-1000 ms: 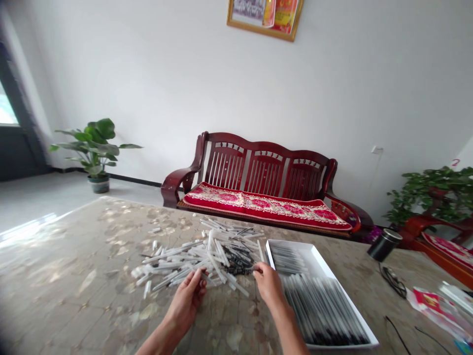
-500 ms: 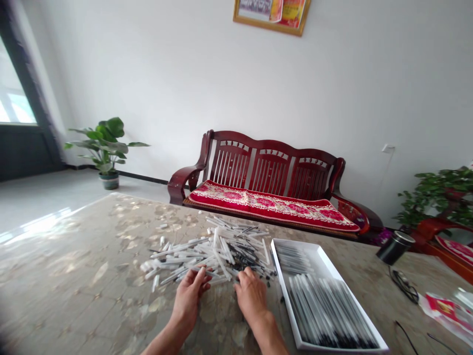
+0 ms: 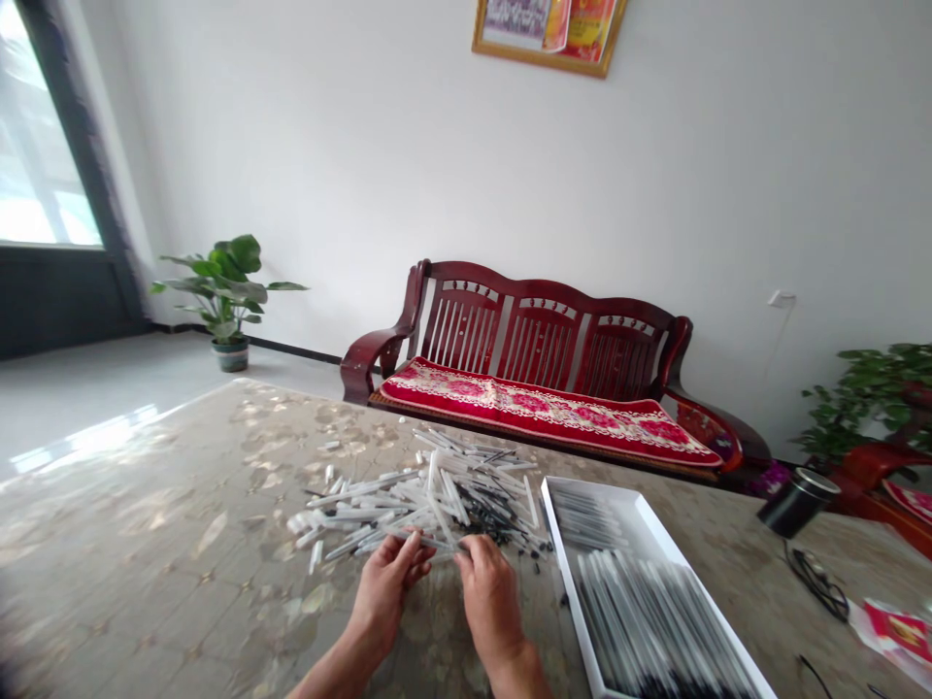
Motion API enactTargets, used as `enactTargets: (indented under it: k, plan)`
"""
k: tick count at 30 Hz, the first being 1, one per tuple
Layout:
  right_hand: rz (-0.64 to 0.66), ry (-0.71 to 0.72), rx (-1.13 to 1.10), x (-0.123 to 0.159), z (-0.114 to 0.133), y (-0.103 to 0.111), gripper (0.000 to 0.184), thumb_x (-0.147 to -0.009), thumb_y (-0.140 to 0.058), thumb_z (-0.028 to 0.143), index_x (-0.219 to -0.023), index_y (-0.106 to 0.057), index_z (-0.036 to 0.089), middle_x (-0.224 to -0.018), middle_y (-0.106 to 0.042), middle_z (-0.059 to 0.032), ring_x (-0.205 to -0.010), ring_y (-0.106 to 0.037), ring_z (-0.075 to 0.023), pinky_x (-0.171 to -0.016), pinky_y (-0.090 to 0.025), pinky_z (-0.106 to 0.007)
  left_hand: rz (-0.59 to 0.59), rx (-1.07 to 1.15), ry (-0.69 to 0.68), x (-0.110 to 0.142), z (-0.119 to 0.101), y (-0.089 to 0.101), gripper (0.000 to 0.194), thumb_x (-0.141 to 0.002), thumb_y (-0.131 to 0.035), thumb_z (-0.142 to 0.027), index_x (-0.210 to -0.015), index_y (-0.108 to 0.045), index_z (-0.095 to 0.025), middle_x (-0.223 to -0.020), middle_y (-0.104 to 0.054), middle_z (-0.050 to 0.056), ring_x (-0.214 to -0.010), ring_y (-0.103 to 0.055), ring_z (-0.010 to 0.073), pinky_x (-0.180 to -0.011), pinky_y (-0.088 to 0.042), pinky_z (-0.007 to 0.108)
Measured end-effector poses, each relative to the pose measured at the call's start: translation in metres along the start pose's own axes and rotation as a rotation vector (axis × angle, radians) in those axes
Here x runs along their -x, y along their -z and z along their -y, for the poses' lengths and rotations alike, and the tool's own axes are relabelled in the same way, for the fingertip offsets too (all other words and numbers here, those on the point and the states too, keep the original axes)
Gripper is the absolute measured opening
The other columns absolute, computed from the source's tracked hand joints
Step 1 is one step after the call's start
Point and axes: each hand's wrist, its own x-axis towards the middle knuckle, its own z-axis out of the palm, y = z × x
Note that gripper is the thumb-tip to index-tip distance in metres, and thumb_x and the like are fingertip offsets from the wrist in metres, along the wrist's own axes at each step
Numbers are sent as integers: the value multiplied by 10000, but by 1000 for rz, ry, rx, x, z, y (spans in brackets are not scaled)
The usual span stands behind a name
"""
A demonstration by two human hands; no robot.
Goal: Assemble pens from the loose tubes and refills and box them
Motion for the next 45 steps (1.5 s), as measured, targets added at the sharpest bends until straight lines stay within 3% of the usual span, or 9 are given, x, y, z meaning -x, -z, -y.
enactTargets:
  k: [6, 17, 29, 32, 37, 40, 42, 45]
  plan:
    - [-56, 47, -49, 0, 1, 1, 268, -998, -426, 316, -894, -657, 227, -810, -712, -40, -745, -700, -177, -678, -518, -249, 13, -3, -1, 0, -1, 0, 464, -469, -903, -455, -719, -649, -159, -674, -683, 2, -656, -671, 163, -583, -539, 245]
    - [-115, 38, -146, -1, 0, 1, 219, -969, -498, 315, -875, -675, 227, -802, -721, -37, -732, -704, -170, -681, -544, -239, -26, 3, -6, -4, 1, 2, 471, -442, -902, -464, -701, -646, -165, -671, -687, -1, -656, -675, 173, -602, -539, 263]
    - [-56, 3, -188, 0, 5, 2, 236, -955, -481, 282, -880, -698, 224, -848, -736, -61, -805, -708, -184, -753, -559, -275, 40, -76, -29, 4, -1, -1, 466, -457, -894, -466, -744, -685, -163, -669, -702, 13, -631, -675, 184, -607, -546, 281]
    - [-14, -101, -254, -1, 8, 3, 222, -921, -532, 329, -817, -697, 223, -791, -734, -53, -746, -701, -186, -706, -551, -265, 67, -101, -47, 6, -3, -1, 460, -471, -890, -474, -747, -695, -162, -656, -707, 18, -613, -670, 184, -615, -551, 290]
    - [170, -454, -490, -7, 14, 7, 200, -827, -623, 370, -747, -687, 198, -627, -690, -12, -561, -640, -168, -516, -511, -234, 124, -153, -62, 6, -7, 1, 444, -507, -879, -480, -756, -694, -163, -667, -723, 29, -624, -680, 197, -630, -559, 301]
    - [257, -584, -600, -11, 17, 15, 174, -798, -630, 336, -721, -667, 185, -588, -670, 3, -530, -624, -162, -472, -484, -225, 159, -192, -51, 5, -8, 1, 461, -493, -881, -493, -751, -687, -164, -660, -725, 32, -618, -683, 204, -606, -552, 295]
    - [298, -552, -568, -13, 20, 24, 109, -792, -628, 275, -795, -692, 187, -624, -691, 6, -549, -634, -161, -480, -466, -218, 181, -221, -45, 6, -7, 1, 464, -487, -881, -500, -747, -689, -167, -665, -727, 31, -628, -685, 209, -599, -548, 291]
    - [308, -338, -364, -16, 27, 41, 174, -794, -616, 159, -902, -731, 233, -761, -739, 6, -693, -674, -167, -619, -477, -226, 210, -256, -51, 8, -4, -1, 445, -497, -872, -510, -740, -700, -179, -679, -728, 27, -638, -677, 202, -605, -546, 289]
